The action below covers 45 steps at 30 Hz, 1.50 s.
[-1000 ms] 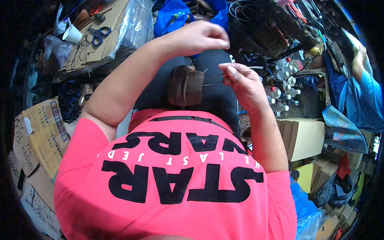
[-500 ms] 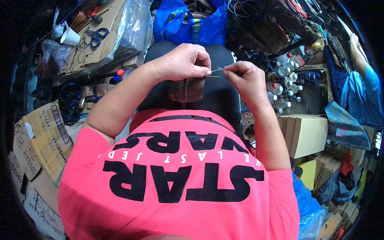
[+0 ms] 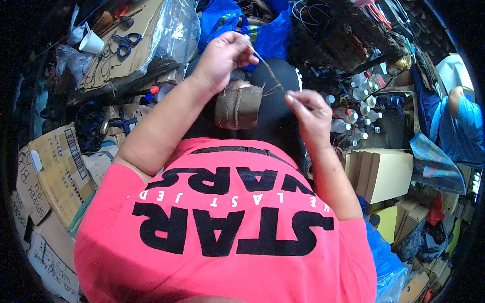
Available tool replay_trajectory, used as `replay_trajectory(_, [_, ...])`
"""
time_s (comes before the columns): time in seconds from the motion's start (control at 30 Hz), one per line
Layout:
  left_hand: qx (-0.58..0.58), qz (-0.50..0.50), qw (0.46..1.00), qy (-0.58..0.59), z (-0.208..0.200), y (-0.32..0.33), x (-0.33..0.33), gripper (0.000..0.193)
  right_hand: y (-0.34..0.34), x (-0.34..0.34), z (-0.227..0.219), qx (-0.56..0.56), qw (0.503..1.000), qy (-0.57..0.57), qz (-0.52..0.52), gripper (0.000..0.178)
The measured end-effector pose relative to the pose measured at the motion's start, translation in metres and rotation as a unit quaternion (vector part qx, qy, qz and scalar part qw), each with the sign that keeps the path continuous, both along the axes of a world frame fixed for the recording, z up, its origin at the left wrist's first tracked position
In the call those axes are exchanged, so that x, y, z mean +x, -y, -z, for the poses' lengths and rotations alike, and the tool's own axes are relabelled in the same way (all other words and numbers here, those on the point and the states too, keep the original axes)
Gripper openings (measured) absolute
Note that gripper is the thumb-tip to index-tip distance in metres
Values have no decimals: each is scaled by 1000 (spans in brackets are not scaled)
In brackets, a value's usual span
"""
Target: The recorder is hand-stitching and assembling a leather shoe upper using a needle, thread, and scissors.
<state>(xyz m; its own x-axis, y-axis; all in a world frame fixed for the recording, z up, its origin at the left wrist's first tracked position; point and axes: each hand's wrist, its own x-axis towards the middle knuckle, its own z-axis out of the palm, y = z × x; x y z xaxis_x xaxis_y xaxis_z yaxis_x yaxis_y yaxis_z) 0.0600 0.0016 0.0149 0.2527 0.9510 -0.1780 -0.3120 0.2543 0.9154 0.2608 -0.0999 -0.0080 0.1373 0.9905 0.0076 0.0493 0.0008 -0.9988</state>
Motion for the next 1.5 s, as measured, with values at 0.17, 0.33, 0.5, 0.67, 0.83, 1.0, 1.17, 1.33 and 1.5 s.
replay_trajectory(0.17, [-103,108,947,283,-18,17,-6,13,3,-1,6,-67,971,-223,-44,19])
replay_trajectory(0.33, [121,92,972,177,-44,15,-34,12,-52,-26,-12,-38,836,-529,-142,41])
replay_trajectory(0.5, [163,-92,976,113,-47,-28,-113,14,-67,-76,1,-15,904,-309,-294,41])
replay_trajectory(0.67, [71,-292,952,54,-11,-61,-164,18,-74,-87,30,-98,944,-78,-304,39])
replay_trajectory(0.83, [85,-134,980,124,-19,-42,-159,15,-83,-78,11,-139,949,-122,-254,38])
replay_trajectory(1.0, [307,16,942,-133,-68,2,-106,2,-98,-66,-63,-54,942,91,-317,28])
replay_trajectory(1.17, [521,59,824,-216,-90,0,-62,4,-84,-75,-96,64,850,257,-455,26])
replay_trajectory(1.33, [243,88,965,-39,-55,-17,-52,7,-78,-45,-91,23,880,162,-445,38])
replay_trajectory(1.5, [229,234,936,-125,-4,-8,-39,29,-73,-16,-71,-101,935,-48,-336,39])
